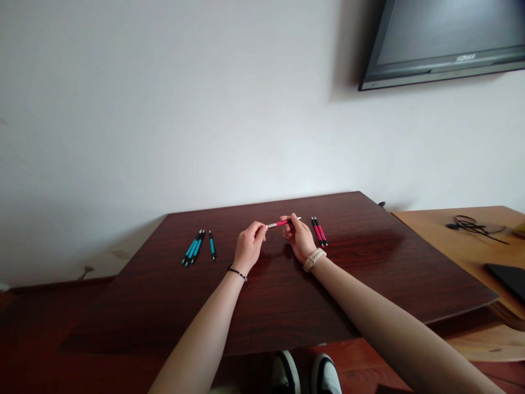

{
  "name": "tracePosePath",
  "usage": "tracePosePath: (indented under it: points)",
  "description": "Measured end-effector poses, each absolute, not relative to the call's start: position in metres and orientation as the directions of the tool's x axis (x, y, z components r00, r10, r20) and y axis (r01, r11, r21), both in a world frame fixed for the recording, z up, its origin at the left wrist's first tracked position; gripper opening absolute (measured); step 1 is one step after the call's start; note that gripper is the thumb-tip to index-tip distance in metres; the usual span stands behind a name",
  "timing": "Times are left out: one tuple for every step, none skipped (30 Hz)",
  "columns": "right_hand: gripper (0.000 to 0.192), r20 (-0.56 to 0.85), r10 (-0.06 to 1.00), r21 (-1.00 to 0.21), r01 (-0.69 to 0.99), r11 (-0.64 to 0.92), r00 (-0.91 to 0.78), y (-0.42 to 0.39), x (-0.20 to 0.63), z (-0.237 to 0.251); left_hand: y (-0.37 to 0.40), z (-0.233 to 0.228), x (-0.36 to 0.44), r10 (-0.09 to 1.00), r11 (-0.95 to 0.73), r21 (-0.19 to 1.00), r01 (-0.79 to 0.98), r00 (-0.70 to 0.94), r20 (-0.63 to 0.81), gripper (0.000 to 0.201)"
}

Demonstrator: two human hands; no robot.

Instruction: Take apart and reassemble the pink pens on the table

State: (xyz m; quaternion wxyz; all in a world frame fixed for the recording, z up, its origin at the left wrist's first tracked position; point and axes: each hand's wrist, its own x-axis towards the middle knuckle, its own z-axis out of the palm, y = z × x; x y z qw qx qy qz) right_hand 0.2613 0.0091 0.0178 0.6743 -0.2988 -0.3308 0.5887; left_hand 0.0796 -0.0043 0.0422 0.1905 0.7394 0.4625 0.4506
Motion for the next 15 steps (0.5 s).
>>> tracePosePath:
  points:
    - [0.05, 0.093, 0.992, -0.794, -0.595, 0.125, 0.084, 0.0094, 0.2615, 0.0176, -0.0047, 0.0423, 0.0791, 0.861, -0.49, 0.696, 0.525, 0.169, 0.479, 0.035]
    - [0.05, 0.093, 0.992, -0.797, -0.591, 0.123, 0.081, 0.0097, 0.2617, 0.0174, -0.005, 0.0424, 0.0788, 0.868, -0.478, 0.696, 0.536, 0.168, 0.467, 0.039]
    - [0.05, 0.093, 0.992, -0.802, -0.584, 0.123, 0.08, 0.0099, 0.2619, 0.0173, -0.0051, 0.0424, 0.0787, 0.874, -0.469, 0.7, 0.539, 0.167, 0.457, 0.04]
    - [0.05, 0.094, 0.992, -0.808, -0.576, 0.124, 0.081, 0.01, 0.2621, 0.0174, -0.0051, 0.0423, 0.0789, 0.877, -0.465, 0.708, 0.531, 0.166, 0.452, 0.038]
    - [0.049, 0.095, 0.992, -0.814, -0.567, 0.125, 0.082, 0.0101, 0.2622, 0.0176, -0.0048, 0.0422, 0.0793, 0.875, -0.469, 0.715, 0.518, 0.164, 0.455, 0.033]
    - [0.048, 0.096, 0.992, -0.818, -0.561, 0.127, 0.084, 0.01, 0.2623, 0.0178, -0.0044, 0.0419, 0.0799, 0.87, -0.478, 0.719, 0.504, 0.162, 0.465, 0.028]
    - [0.048, 0.096, 0.992, -0.818, -0.561, 0.127, 0.084, 0.0099, 0.2623, 0.0181, -0.0039, 0.0416, 0.0806, 0.863, -0.491, 0.719, 0.492, 0.158, 0.48, 0.023]
    - [0.047, 0.096, 0.992, -0.815, -0.566, 0.126, 0.083, 0.0098, 0.2623, 0.0185, -0.0034, 0.0412, 0.0812, 0.854, -0.503, 0.713, 0.488, 0.156, 0.496, 0.022]
    - [0.047, 0.096, 0.992, -0.809, -0.575, 0.124, 0.079, 0.0096, 0.2623, 0.0187, -0.0028, 0.0407, 0.0817, 0.845, -0.515, 0.701, 0.493, 0.155, 0.511, 0.022]
    - [0.047, 0.096, 0.993, -0.803, -0.584, 0.121, 0.074, 0.0095, 0.2623, 0.0189, -0.0022, 0.04, 0.082, 0.838, -0.524, 0.687, 0.504, 0.157, 0.523, 0.021]
    - [0.047, 0.095, 0.993, -0.797, -0.592, 0.118, 0.071, 0.0094, 0.2623, 0.0189, -0.0016, 0.0393, 0.082, 0.832, -0.531, 0.676, 0.511, 0.162, 0.531, 0.019]
    - [0.047, 0.094, 0.993, -0.793, -0.598, 0.116, 0.069, 0.0094, 0.2623, 0.0189, -0.0012, 0.0387, 0.0818, 0.828, -0.536, 0.672, 0.511, 0.164, 0.536, 0.017]
    - [0.047, 0.092, 0.993, -0.79, -0.602, 0.115, 0.068, 0.0095, 0.2623, 0.0187, -0.0009, 0.0381, 0.0815, 0.827, -0.538, 0.676, 0.503, 0.163, 0.538, 0.017]
    - [0.047, 0.091, 0.994, -0.789, -0.604, 0.113, 0.067, 0.0097, 0.2623, 0.0185, -0.0008, 0.0377, 0.0812, 0.829, -0.538, 0.685, 0.491, 0.16, 0.536, 0.017]
    - [0.047, 0.089, 0.994, -0.788, -0.605, 0.112, 0.068, 0.0098, 0.2623, 0.0183, -0.0009, 0.0376, 0.0808, 0.832, -0.535, 0.697, 0.477, 0.158, 0.531, 0.018]
